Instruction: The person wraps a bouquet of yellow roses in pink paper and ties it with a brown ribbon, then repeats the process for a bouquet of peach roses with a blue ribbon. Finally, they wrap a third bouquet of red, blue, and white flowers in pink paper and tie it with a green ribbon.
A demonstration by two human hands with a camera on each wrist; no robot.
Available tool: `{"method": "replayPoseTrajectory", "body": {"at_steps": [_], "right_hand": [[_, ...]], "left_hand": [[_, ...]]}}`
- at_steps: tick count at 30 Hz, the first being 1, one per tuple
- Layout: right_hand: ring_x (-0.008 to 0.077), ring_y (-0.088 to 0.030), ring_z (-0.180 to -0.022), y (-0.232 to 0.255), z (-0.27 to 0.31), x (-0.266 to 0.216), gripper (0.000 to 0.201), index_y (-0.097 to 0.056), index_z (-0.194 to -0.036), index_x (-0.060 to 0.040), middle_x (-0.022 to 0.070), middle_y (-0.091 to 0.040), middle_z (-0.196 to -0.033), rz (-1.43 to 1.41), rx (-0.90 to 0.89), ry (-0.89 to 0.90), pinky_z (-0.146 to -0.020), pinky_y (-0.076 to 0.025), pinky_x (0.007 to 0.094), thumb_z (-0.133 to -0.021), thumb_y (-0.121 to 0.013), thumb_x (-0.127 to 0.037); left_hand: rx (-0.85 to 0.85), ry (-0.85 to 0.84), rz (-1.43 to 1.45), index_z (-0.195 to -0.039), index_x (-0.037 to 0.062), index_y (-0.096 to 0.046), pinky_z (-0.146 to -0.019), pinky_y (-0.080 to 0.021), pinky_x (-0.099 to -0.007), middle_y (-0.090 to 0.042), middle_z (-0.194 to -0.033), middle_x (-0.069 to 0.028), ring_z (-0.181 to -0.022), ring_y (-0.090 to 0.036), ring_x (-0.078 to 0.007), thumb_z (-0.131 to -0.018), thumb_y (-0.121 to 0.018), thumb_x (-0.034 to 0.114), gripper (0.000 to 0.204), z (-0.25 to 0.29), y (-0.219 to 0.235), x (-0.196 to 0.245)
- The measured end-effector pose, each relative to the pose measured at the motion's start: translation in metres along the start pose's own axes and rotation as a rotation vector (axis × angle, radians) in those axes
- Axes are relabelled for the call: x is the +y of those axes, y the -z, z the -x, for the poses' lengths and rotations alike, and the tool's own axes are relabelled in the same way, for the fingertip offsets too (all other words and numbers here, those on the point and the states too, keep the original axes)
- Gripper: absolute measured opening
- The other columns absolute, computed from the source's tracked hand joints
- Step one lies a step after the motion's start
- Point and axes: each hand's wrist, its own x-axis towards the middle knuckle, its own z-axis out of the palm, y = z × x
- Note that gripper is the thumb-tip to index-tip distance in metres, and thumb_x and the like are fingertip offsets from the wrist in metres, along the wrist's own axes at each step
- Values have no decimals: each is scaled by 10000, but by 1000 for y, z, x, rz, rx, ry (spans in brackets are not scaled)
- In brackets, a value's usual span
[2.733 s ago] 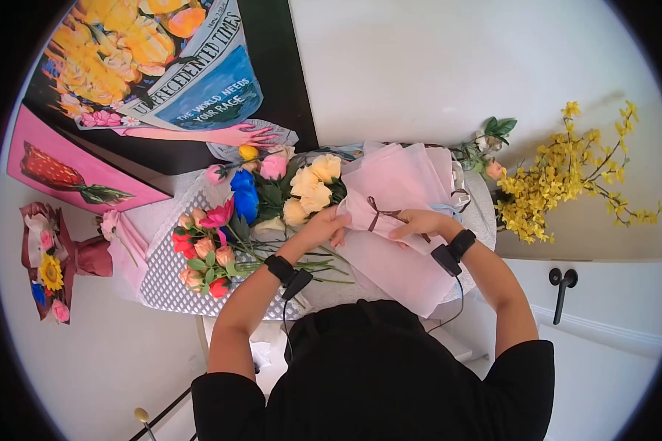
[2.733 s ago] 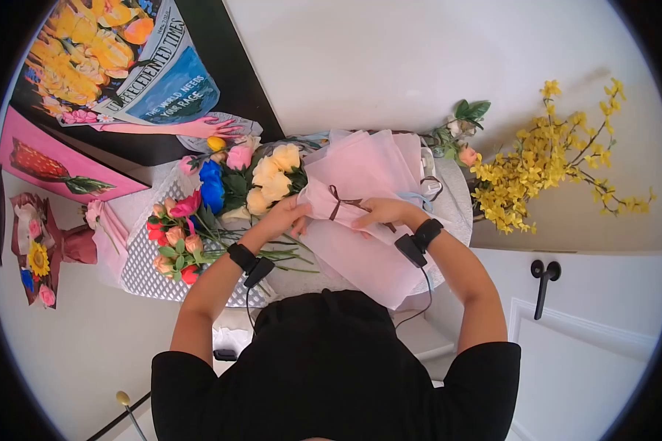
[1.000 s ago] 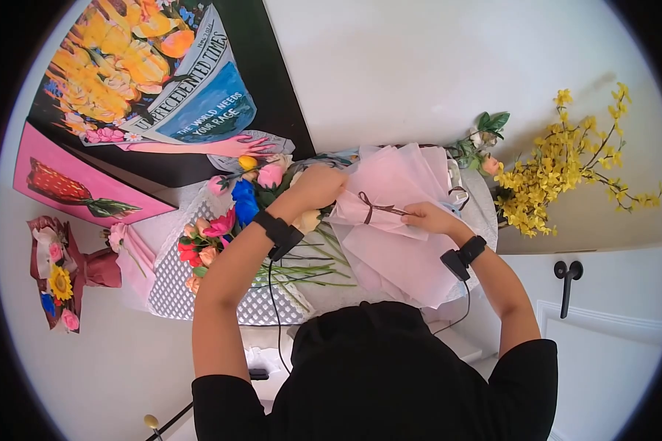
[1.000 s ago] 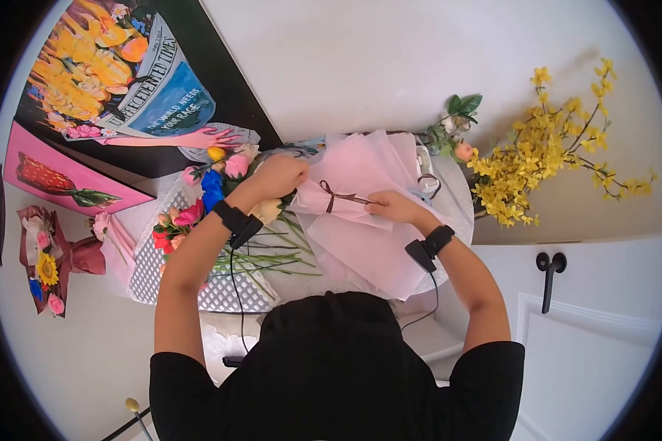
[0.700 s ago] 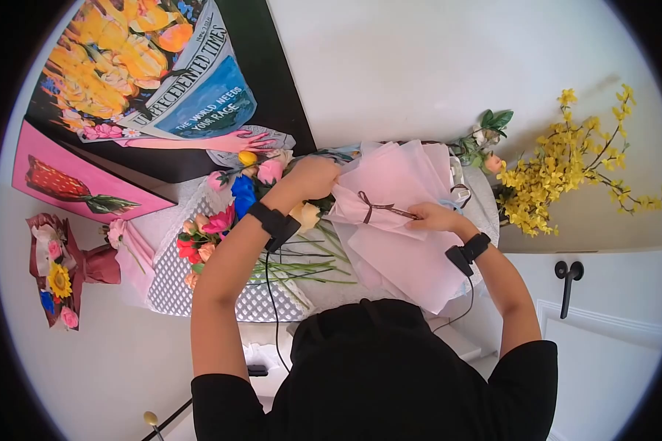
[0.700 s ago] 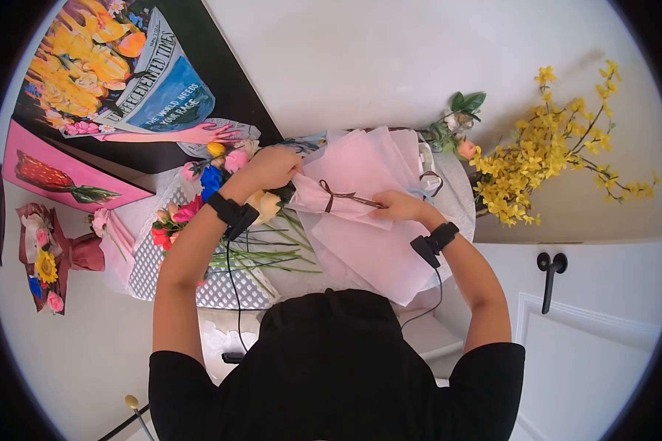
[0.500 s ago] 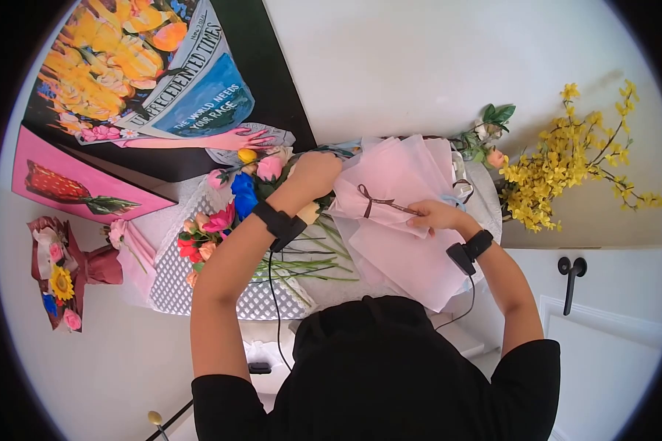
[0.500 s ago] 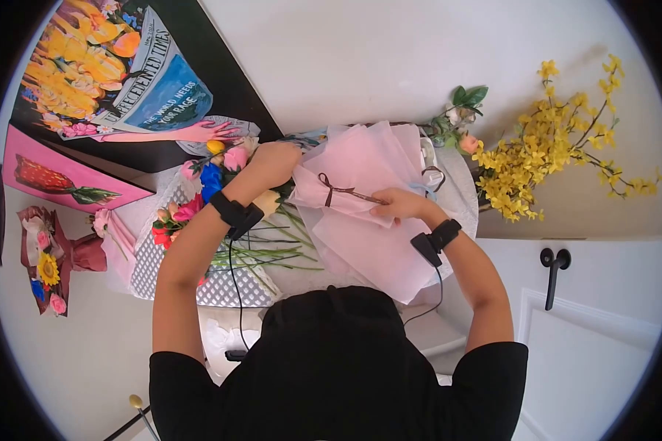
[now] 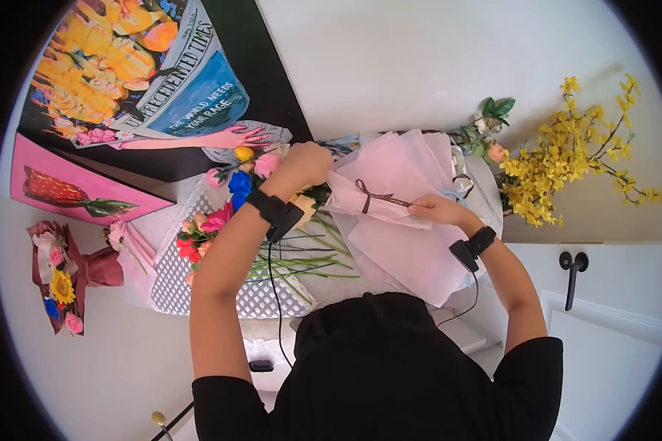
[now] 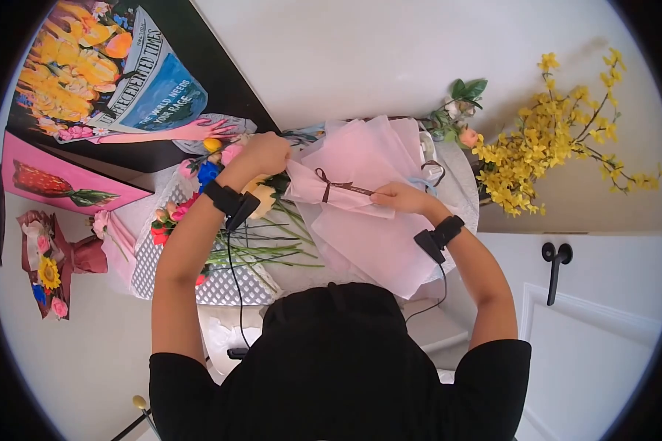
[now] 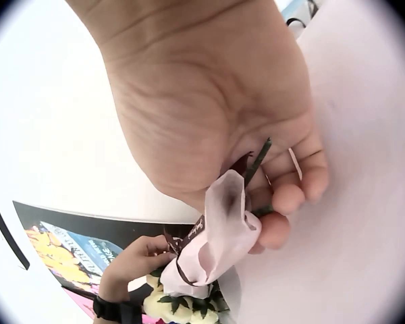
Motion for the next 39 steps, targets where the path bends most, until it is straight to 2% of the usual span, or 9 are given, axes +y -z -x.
{"method": "replayPoseTrajectory", "body": {"at_steps": [8, 13, 19, 23, 26, 28, 32, 34, 39], "right_hand": [[64, -503, -643, -1, 6, -17, 347, -589, -824, 3, -5, -559, -655, -268, -109, -44, -610, -415, 227, -916, -480, -314], [95, -540, -622, -1, -8, -17, 319, -590, -865, 15, 37, -597, -738, -84, -130, -123, -611, -440, 251, -863, -551, -302], [97, -550, -585, -8, -5, -23, 238, -600, -819, -13, 24, -603, -693, -98, -290, -113, -554, -439, 241, -833, -586, -251], [73, -521, -579, -8, 6, -45, 142, -597, -846, -36, 2, -608, -684, 23, -176, -234, -554, -401, 206, -832, -557, -171], [74, -489, -606, -5, 19, -55, 163, -573, -917, -35, -9, -600, -700, -12, -43, -4, -534, -383, 221, -776, -493, -31], [84, -486, -630, -7, 14, -48, 150, -569, -912, -26, -6, -583, -700, 4, -19, 92, -562, -387, 228, -780, -498, -36], [140, -512, -692, -17, -3, -90, 276, -536, -1038, 2, 61, -585, -753, 181, 194, 261, -650, -427, 280, -765, -496, 3], [155, -521, -716, -28, -20, -117, 312, -506, -1083, 13, 83, -582, -777, 172, 223, 337, -677, -433, 292, -771, -501, -2], [205, -555, -799, -50, -66, -152, 407, -432, -1184, 29, 140, -580, -884, 83, 230, 530, -750, -440, 315, -792, -518, -37]], "left_hand": [[52, 20, -8, -771, 78, -683, -830, -428, -468, -654, -767, -114, -861, -620, -282, -676, -569, 162, 170, 3, -6, 2], [335, -400, -21, -1100, 80, -574, -1012, -192, -567, -607, -1012, -91, -1084, -485, -222, -712, -619, 300, 448, 22, -5, 26], [363, -241, -448, -1174, 83, -520, -1026, -178, -593, -575, -992, -121, -1021, -499, -292, -792, -500, 219, 406, 41, -60, 59], [731, -190, -639, -1099, 58, -539, -996, -275, -540, -544, -852, -92, -893, -528, -246, -761, -492, 187, 364, 78, -34, 75], [840, -416, -430, -836, 75, -541, -823, -415, -429, -508, -734, -72, -771, -531, -244, -743, -509, 222, 177, 110, -37, 87], [669, -679, -156, -750, 83, -508, -672, -427, -381, -480, -718, -73, -733, -521, -237, -741, -559, 257, 181, 134, -44, 80], [457, -335, 322, -841, 34, -526, -691, -446, -360, -521, -774, -105, -778, -544, -265, -752, -617, 268, 267, 137, -32, 55], [472, -31, 916, -1072, -2, -486, -851, -440, -317, -577, -1022, -105, -954, -577, -227, -783, -655, 261, 426, 132, -14, 41], [786, -308, 1911, -1220, -4, -408, -922, -421, -340, -520, -1199, -127, -1081, -535, -228, -856, -579, 209, 455, 106, 7, 12]]}}
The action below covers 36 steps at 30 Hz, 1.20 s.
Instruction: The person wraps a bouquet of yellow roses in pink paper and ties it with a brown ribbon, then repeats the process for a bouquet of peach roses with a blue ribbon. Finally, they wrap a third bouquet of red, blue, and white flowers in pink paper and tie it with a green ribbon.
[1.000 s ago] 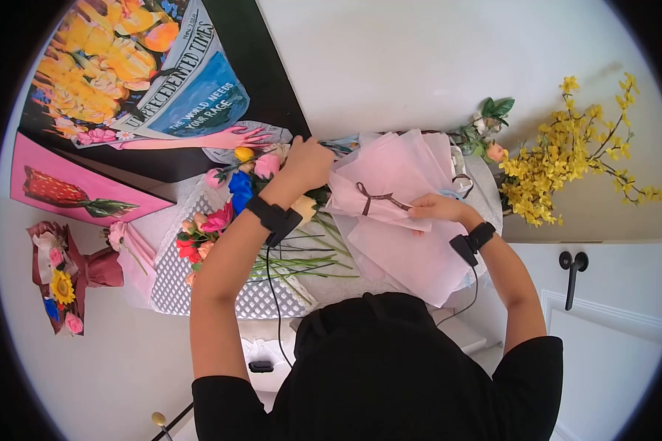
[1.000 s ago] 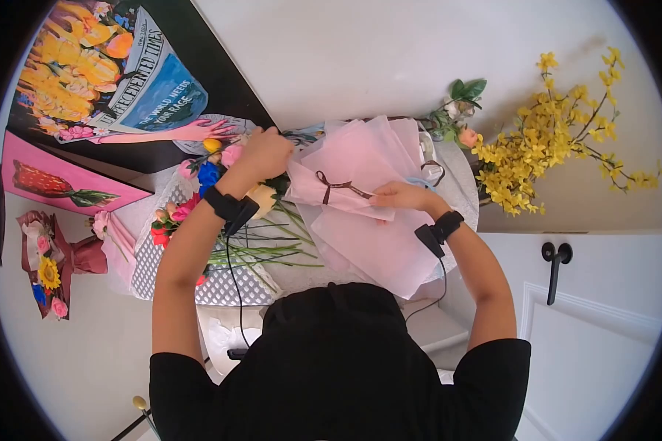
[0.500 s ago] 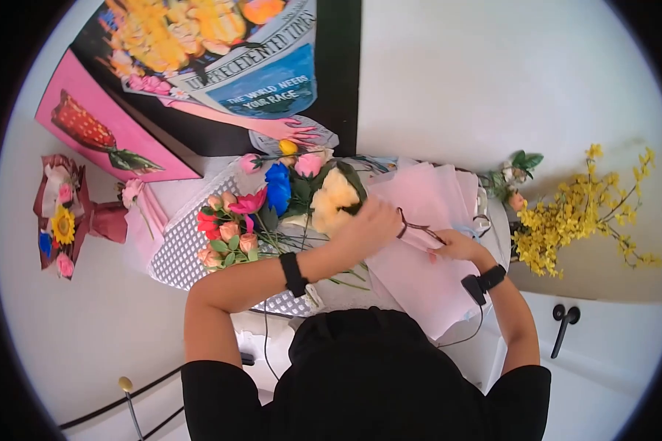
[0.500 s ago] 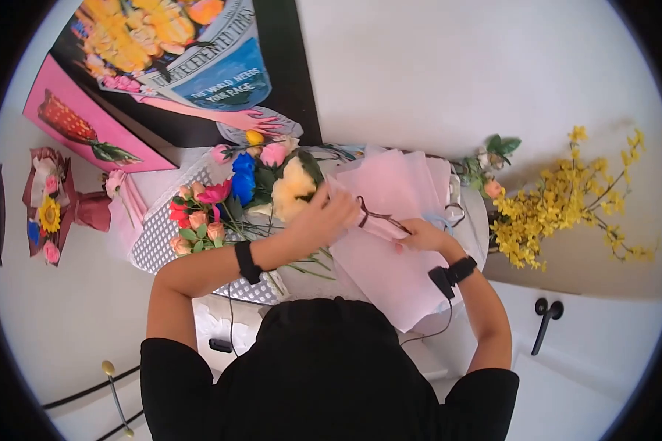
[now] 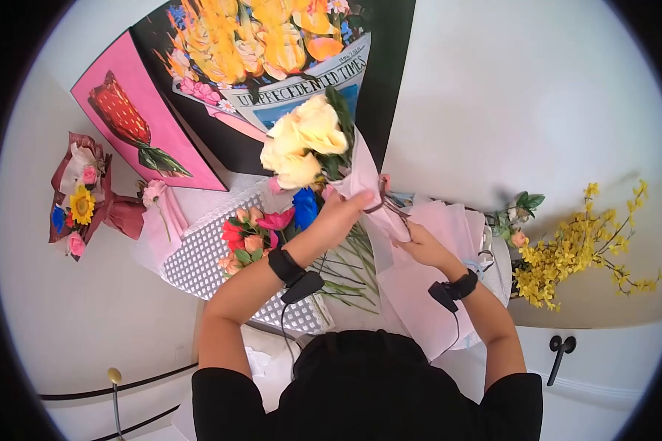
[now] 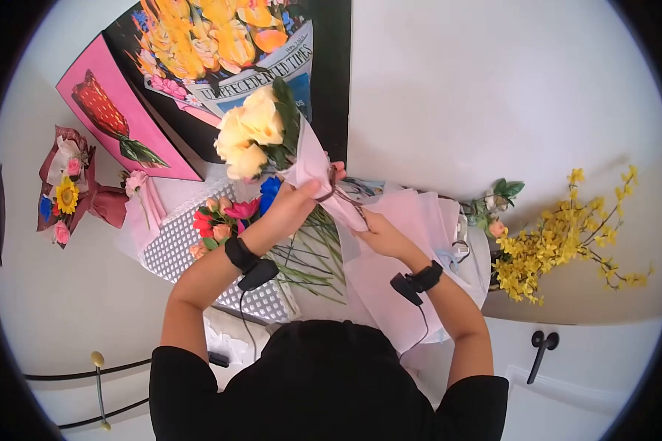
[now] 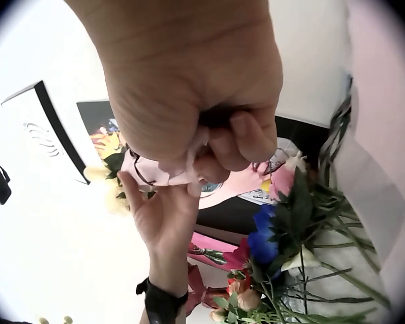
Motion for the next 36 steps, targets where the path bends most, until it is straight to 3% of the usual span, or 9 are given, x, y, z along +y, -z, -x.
{"method": "replayPoseTrajectory", "body": {"at_steps": [3, 5, 8, 12, 21, 27, 30, 32, 36], "right_hand": [[272, -551, -903, -2, -15, -17, 434, -418, -1200, 21, 172, -568, -978, 133, -56, -125, -802, -431, 331, -798, -548, -79], [332, -517, -971, -5, -19, -35, 411, -446, -1165, 7, 181, -563, -998, 112, 306, 220, -819, -421, 363, -788, -569, -102], [336, -504, -934, 1, -31, -65, 321, -509, -1069, -1, 151, -563, -937, 362, 563, 408, -780, -419, 386, -771, -593, -83], [304, -499, -854, -3, -46, -76, 191, -551, -937, -9, 117, -548, -868, 464, 602, 433, -737, -412, 388, -761, -606, -61], [254, -490, -801, -20, -55, -72, 106, -548, -801, -16, 102, -544, -821, 279, 776, 292, -691, -407, 344, -769, -625, -80], [217, -514, -766, -14, -60, -49, 106, -560, -771, -4, 95, -556, -789, -274, 608, -125, -667, -408, 316, -766, -615, -95], [233, -497, -790, -19, -60, -48, 97, -552, -759, -16, 85, -546, -790, -140, 643, 48, -694, -391, 319, -731, -621, -78], [258, -473, -819, -27, -60, -54, 110, -541, -763, -38, 77, -533, -821, 319, 850, 199, -741, -354, 350, -699, -624, -69], [275, -451, -835, -45, -59, -58, 129, -528, -783, -62, 77, -515, -850, 419, 953, 271, -766, -314, 382, -689, -617, -57]], "left_hand": [[28, 30, 181, -1244, 0, -392, -956, -404, -354, -499, -1228, -140, -1112, -514, -233, -884, -536, 184, 429, -10, 1, 14], [24, 24, 192, -1246, 3, -395, -978, -388, -360, -496, -1228, -153, -1135, -495, -239, -904, -503, 169, 395, -13, 0, 25], [-6, 15, 144, -1246, -3, -400, -968, -394, -351, -497, -1229, -151, -1133, -497, -237, -907, -494, 151, 385, -15, -3, 28], [-7, -37, 60, -1208, -36, -456, -931, -407, -298, -544, -1180, -91, -1080, -527, -177, -901, -513, 134, 355, -15, -11, 22], [8, -71, -18, -1263, -36, -408, -977, -371, -288, -500, -1250, -98, -1140, -477, -162, -913, -485, 120, 391, -11, -16, 20], [11, -68, -119, -1264, -19, -413, -982, -364, -287, -504, -1242, -95, -1148, -469, -165, -928, -450, 123, 366, -7, -20, 15], [102, -81, -98, -1237, -11, -453, -945, -391, -272, -531, -1210, -88, -1106, -495, -147, -928, -455, 136, 342, -11, -26, 14], [161, -95, -88, -1220, -12, -471, -906, -411, -265, -551, -1173, -75, -1060, -511, -131, -928, -463, 146, 332, -16, -27, 8], [289, -42, -59, -1179, -14, -506, -776, -450, -245, -596, -1057, -46, -920, -537, -85, -922, -488, 168, 315, -18, -29, 3]]}}
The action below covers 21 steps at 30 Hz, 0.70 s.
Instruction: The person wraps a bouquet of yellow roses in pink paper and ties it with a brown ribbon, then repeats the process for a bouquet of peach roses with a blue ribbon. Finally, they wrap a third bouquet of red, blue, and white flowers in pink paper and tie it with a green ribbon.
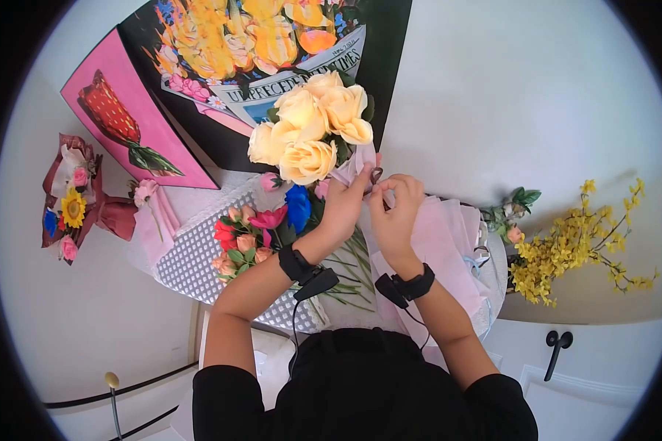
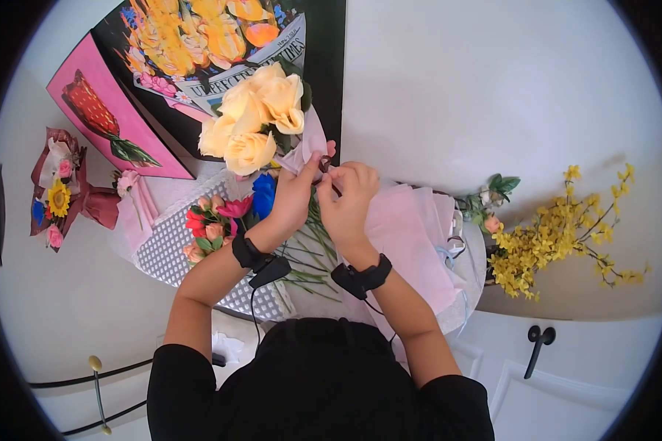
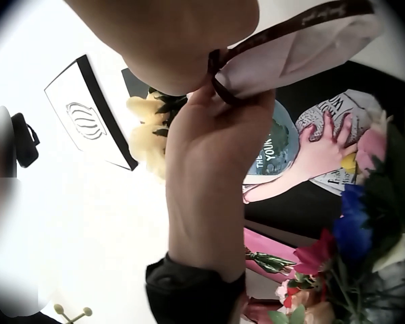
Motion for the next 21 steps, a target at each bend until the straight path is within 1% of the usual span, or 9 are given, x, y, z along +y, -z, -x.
{"method": "replayPoseTrajectory", "body": {"at_steps": [4, 6, 8, 12, 14, 15, 18, 20, 21], "right_hand": [[284, -460, -848, -4, 12, -1, 148, -517, -814, -49, 91, -508, -880, 162, 42, 165, -766, -328, 397, -701, -613, -45], [287, -459, -858, -7, 19, 1, 159, -511, -822, -48, 92, -507, -890, 159, 37, 215, -758, -326, 406, -700, -613, -41], [298, -463, -880, -8, 24, 2, 168, -508, -825, -43, 110, -501, -912, 145, -24, 342, -769, -329, 411, -697, -617, -40], [303, -470, -886, -2, 26, 5, 186, -501, -878, -28, 130, -497, -937, 28, -129, 324, -794, -346, 408, -722, -602, -24], [294, -499, -899, 8, 23, 4, 243, -494, -943, -1, 136, -521, -992, -165, -37, 94, -797, -376, 397, -746, -619, -67], [294, -499, -899, 10, 20, 4, 243, -494, -943, -1, 136, -521, -992, -165, -40, 94, -797, -376, 397, -746, -619, -67], [252, -512, -926, 17, 9, 11, 309, -469, -1019, 10, 140, -533, -1002, -332, -177, -84, -809, -403, 341, -787, -627, -120], [176, -514, -937, 22, 6, 25, 326, -466, -1056, 3, 106, -551, -972, -406, -517, -288, -810, -410, 272, -806, -629, -129], [176, -514, -937, 23, 7, 32, 326, -466, -1056, 3, 106, -551, -972, -406, -516, -288, -810, -410, 272, -806, -629, -129]], "left_hand": [[50, 60, 59, -1169, -18, -510, -732, -445, -238, -596, -1025, -45, -879, -531, -72, -919, -499, 169, 312, 1, -4, -3], [59, 56, 164, -1198, -11, -455, -835, -437, -267, -559, -1163, -104, -1057, -524, -139, -919, -490, 172, 336, 0, -5, -1], [28, 66, 142, -1208, -13, -446, -850, -436, -272, -551, -1176, -109, -1069, -520, -149, -919, -491, 177, 349, -2, 0, -4], [-63, 66, 130, -1240, -17, -417, -908, -418, -293, -524, -1219, -123, -1109, -503, -172, -916, -495, 185, 389, 1, 6, 0], [-93, 51, 159, -1249, -20, -406, -923, -408, -297, -515, -1230, -126, -1117, -499, -176, -915, -495, 181, 400, 2, 4, 8], [-125, 38, 187, -1258, -24, -395, -939, -398, -301, -507, -1242, -129, -1125, -494, -180, -914, -495, 176, 411, 3, 5, 9], [-168, 20, 147, -1258, -16, -412, -878, -411, -256, -511, -1226, -98, -1081, -496, -128, -887, -557, 231, 468, 0, 9, 11], [-222, 12, 99, -1261, -9, -409, -876, -415, -259, -521, -1206, -95, -1076, -501, -131, -883, -563, 235, 476, -1, 13, 14], [-271, 2, 50, -1264, -3, -406, -874, -418, -261, -532, -1186, -91, -1070, -506, -135, -879, -569, 239, 484, -2, 16, 16]]}}
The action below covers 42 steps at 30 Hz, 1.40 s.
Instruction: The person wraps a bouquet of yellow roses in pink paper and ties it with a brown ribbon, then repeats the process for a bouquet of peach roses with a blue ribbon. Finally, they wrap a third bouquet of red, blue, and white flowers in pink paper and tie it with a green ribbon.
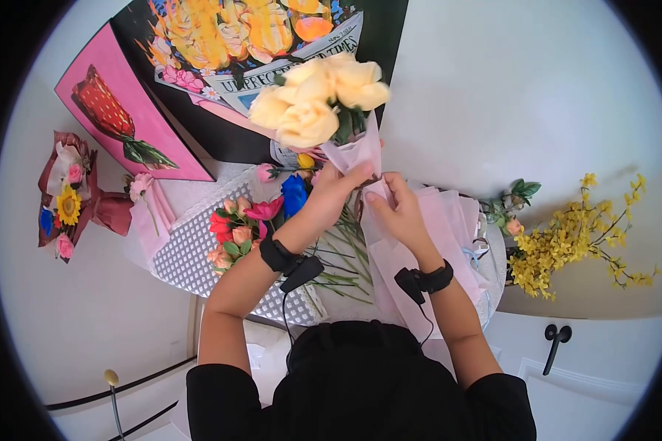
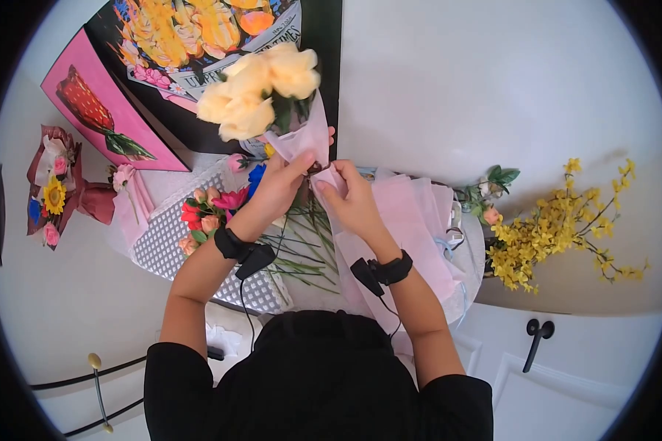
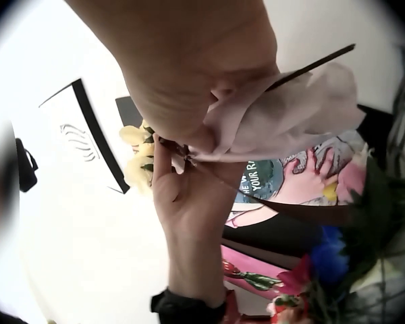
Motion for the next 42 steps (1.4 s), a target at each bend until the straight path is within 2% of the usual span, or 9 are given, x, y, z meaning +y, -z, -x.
{"method": "replayPoseTrajectory", "body": {"at_steps": [2, 9, 14, 19, 22, 24, 27, 35, 42], "right_hand": [[119, -516, -887, 4, -2, 6, 288, -473, -1061, -13, 54, -559, -934, -318, -115, -138, -800, -411, 254, -825, -611, -105], [87, -537, -810, 16, -10, -2, 257, -471, -1051, -14, 55, -574, -939, -488, -152, -166, -705, -447, 238, -840, -594, -94], [187, -631, -655, 34, -12, -3, 305, -481, -1102, -2, 117, -621, -902, -904, -710, -495, -588, -526, 301, -891, -524, -218], [191, -641, -650, 33, -12, 12, 318, -520, -1099, 1, 121, -629, -874, -704, -603, -495, -585, -529, 298, -908, -493, -252], [188, -641, -648, 34, -12, 18, 294, -530, -1088, -2, 116, -631, -864, -658, -602, -486, -579, -531, 299, -914, -485, -236], [186, -642, -649, 35, -11, 16, 284, -529, -1085, -4, 112, -632, -864, -665, -623, -488, -578, -533, 301, -918, -479, -228], [185, -644, -658, 35, -8, 14, 254, -534, -1056, -7, 107, -633, -871, -716, -619, -513, -586, -536, 302, -921, -473, -214], [171, -637, -653, 33, -10, 22, 236, -541, -1015, -7, 84, -629, -865, -586, -610, -537, -590, -534, 296, -914, -493, -215], [162, -632, -645, 35, -12, 25, 248, -536, -1023, -5, 71, -623, -850, -489, -632, -549, -576, -527, 284, -913, -496, -224]], "left_hand": [[2, 17, 76, -1255, 3, -417, -876, -419, -266, -538, -1171, -83, -1061, -513, -138, -885, -559, 235, 459, 4, 8, 2], [183, 4, -9, -1111, 4, -502, -810, -446, -279, -596, -1040, -67, -915, -581, -141, -938, -449, 206, 271, 2, 14, 1], [141, -20, 30, -1094, 9, -510, -783, -456, -269, -605, -1015, -74, -877, -593, -141, -951, -421, 236, 283, 2, 13, 1], [163, 5, -266, -1033, 4, -529, -724, -485, -248, -615, -957, -79, -819, -596, -117, -959, -387, 311, 346, 6, 27, 0], [384, 65, -409, -1013, -11, -520, -627, -458, -235, -601, -863, -68, -725, -565, -94, -957, -401, 267, 307, 13, 29, 2], [513, -382, -641, -976, -13, -533, -550, -406, -226, -564, -815, -65, -632, -516, -94, -927, -453, 157, 194, 15, 28, 0], [414, -604, -1009, -989, -5, -542, -527, -382, -222, -525, -818, -75, -575, -489, -118, -859, -513, 42, 141, 16, 44, -2], [276, -462, -1077, -1068, 37, -573, -518, -429, -238, -495, -945, -83, -564, -507, -122, -766, -623, 35, 307, 19, 30, -2], [251, -460, -1098, -893, 12, -571, -481, -378, -227, -500, -783, -48, -541, -480, -87, -774, -647, 53, 147, 11, 41, -4]]}}
